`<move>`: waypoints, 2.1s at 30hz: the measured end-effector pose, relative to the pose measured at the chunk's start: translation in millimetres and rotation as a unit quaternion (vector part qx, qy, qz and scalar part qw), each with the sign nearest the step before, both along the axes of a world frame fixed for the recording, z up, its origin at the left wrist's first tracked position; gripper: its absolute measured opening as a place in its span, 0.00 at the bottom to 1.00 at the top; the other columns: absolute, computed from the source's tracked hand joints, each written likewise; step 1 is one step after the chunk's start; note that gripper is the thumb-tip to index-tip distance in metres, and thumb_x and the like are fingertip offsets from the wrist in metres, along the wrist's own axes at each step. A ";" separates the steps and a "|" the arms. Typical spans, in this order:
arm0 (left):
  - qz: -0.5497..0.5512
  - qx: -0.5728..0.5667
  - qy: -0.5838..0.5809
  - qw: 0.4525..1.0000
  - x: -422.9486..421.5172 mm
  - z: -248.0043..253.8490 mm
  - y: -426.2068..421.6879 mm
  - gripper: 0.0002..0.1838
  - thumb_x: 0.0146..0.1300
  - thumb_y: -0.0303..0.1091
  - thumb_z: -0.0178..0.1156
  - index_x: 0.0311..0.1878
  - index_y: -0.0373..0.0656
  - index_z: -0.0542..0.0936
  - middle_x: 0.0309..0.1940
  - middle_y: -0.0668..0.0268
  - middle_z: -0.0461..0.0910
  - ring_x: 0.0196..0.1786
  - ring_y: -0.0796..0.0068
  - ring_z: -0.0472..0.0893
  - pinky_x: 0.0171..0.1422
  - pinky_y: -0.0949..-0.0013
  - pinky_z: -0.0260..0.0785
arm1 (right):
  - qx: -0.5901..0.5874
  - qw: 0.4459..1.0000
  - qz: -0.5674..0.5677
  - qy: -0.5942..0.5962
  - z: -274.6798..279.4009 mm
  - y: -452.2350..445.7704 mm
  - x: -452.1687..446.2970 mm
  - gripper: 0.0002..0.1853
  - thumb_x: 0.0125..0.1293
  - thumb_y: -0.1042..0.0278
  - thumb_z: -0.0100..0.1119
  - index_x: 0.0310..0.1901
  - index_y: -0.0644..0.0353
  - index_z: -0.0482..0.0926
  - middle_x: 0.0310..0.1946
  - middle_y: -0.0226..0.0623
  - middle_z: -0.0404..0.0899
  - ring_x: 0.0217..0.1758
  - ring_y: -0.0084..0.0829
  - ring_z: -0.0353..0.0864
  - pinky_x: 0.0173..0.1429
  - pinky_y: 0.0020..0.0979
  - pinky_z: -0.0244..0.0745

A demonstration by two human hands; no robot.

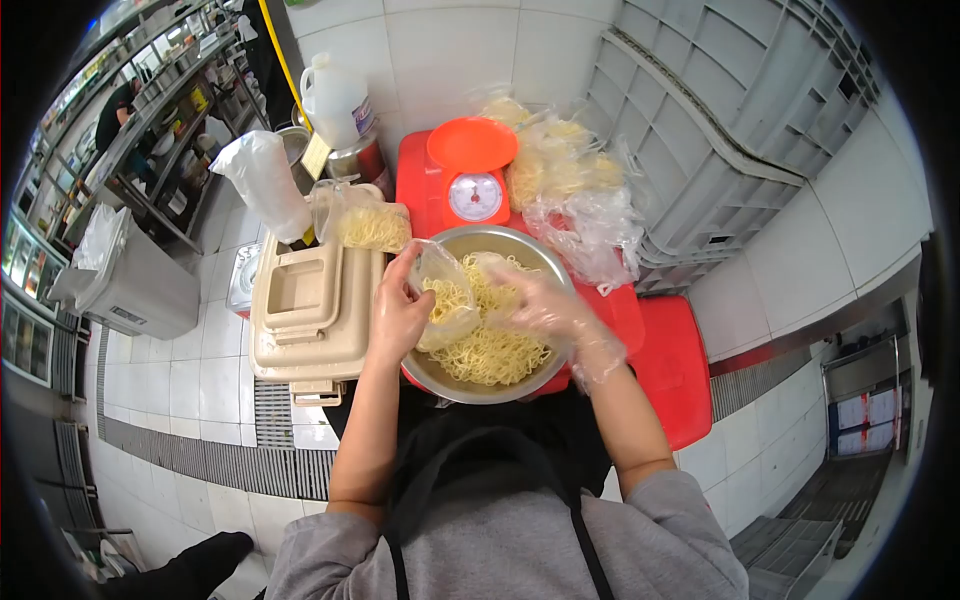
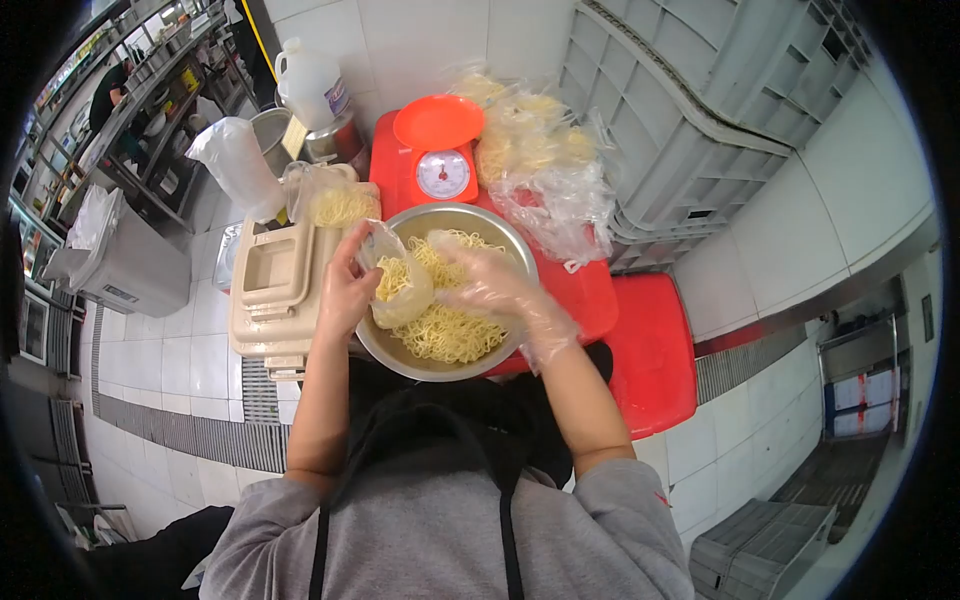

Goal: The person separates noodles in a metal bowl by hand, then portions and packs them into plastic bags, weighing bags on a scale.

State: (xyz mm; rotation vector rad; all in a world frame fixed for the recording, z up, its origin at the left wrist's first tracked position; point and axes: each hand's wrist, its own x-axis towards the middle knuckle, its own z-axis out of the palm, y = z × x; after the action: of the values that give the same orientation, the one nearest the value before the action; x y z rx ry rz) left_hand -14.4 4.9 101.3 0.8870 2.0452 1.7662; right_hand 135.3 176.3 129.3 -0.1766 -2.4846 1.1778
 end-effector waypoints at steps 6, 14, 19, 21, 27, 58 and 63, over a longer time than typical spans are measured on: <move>0.002 0.017 0.017 1.000 -4.2 -9.7 -2.7 0.36 0.48 0.19 0.56 0.67 0.39 0.68 0.58 0.58 0.74 0.26 0.81 0.70 0.34 0.75 0.67 | -0.110 0.994 -0.015 -0.010 -13.7 -19.4 -11.8 0.12 0.60 0.66 0.63 0.43 0.63 0.83 0.30 0.41 0.83 0.25 0.30 0.74 0.37 0.31 0.72; 0.022 -0.006 0.015 1.000 -4.3 -1.5 -6.5 0.36 0.47 0.17 0.55 0.66 0.38 0.70 0.56 0.59 0.76 0.30 0.80 0.72 0.38 0.75 0.68 | 0.083 0.990 -0.109 -0.032 -15.3 43.3 1.6 0.11 0.60 0.64 0.59 0.28 0.63 0.82 0.24 0.45 0.81 0.26 0.42 0.78 0.34 0.38 0.74; -0.075 -0.067 0.024 0.995 -14.4 49.9 23.4 0.34 0.47 0.16 0.51 0.63 0.38 0.73 0.51 0.59 0.80 0.37 0.75 0.77 0.43 0.72 0.70 | 0.277 0.929 -0.094 -0.227 -88.2 1.4 7.0 0.13 0.62 0.63 0.50 0.35 0.62 0.81 0.27 0.49 0.82 0.33 0.49 0.83 0.38 0.48 0.76; -0.104 -0.038 0.164 0.980 -41.4 64.1 52.0 0.33 0.47 0.16 0.50 0.62 0.39 0.74 0.50 0.57 0.81 0.43 0.71 0.80 0.47 0.69 0.71 | 0.276 0.922 -0.098 -0.255 -89.0 -0.9 6.4 0.12 0.60 0.66 0.48 0.36 0.62 0.80 0.26 0.49 0.81 0.31 0.49 0.82 0.36 0.48 0.77; -0.075 -0.243 0.337 0.906 -108.3 180.7 142.0 0.32 0.48 0.18 0.49 0.61 0.43 0.75 0.58 0.48 0.75 0.57 0.54 0.77 0.59 0.61 0.72 | 0.227 0.949 -0.118 -0.183 -102.5 1.4 11.3 0.16 0.67 0.63 0.42 0.38 0.64 0.80 0.27 0.51 0.81 0.30 0.51 0.82 0.36 0.50 0.76; 0.058 -0.172 0.255 0.950 -83.2 -99.6 10.8 0.24 0.55 0.23 0.57 0.58 0.37 0.74 0.59 0.45 0.71 0.60 0.45 0.72 0.64 0.55 0.67 | 0.309 0.913 -0.089 -0.251 -75.9 -24.5 -3.3 0.36 0.64 0.42 0.50 0.72 0.43 0.57 0.71 0.50 0.56 0.73 0.55 0.56 0.69 0.58 0.57; 0.079 -0.154 0.159 0.972 -72.2 -105.6 4.3 0.19 0.61 0.25 0.56 0.57 0.35 0.75 0.54 0.46 0.75 0.57 0.48 0.75 0.62 0.57 0.67 | 0.249 0.931 -0.063 -0.260 -83.9 -16.1 -4.7 0.36 0.64 0.41 0.50 0.72 0.41 0.57 0.73 0.50 0.52 0.74 0.56 0.53 0.70 0.60 0.55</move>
State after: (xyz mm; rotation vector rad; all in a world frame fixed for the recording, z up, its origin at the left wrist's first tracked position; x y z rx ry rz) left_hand -86.6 9.2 -4.3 0.9797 2.5714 1.3870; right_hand 130.6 160.2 45.4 -0.5547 -3.0791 0.4462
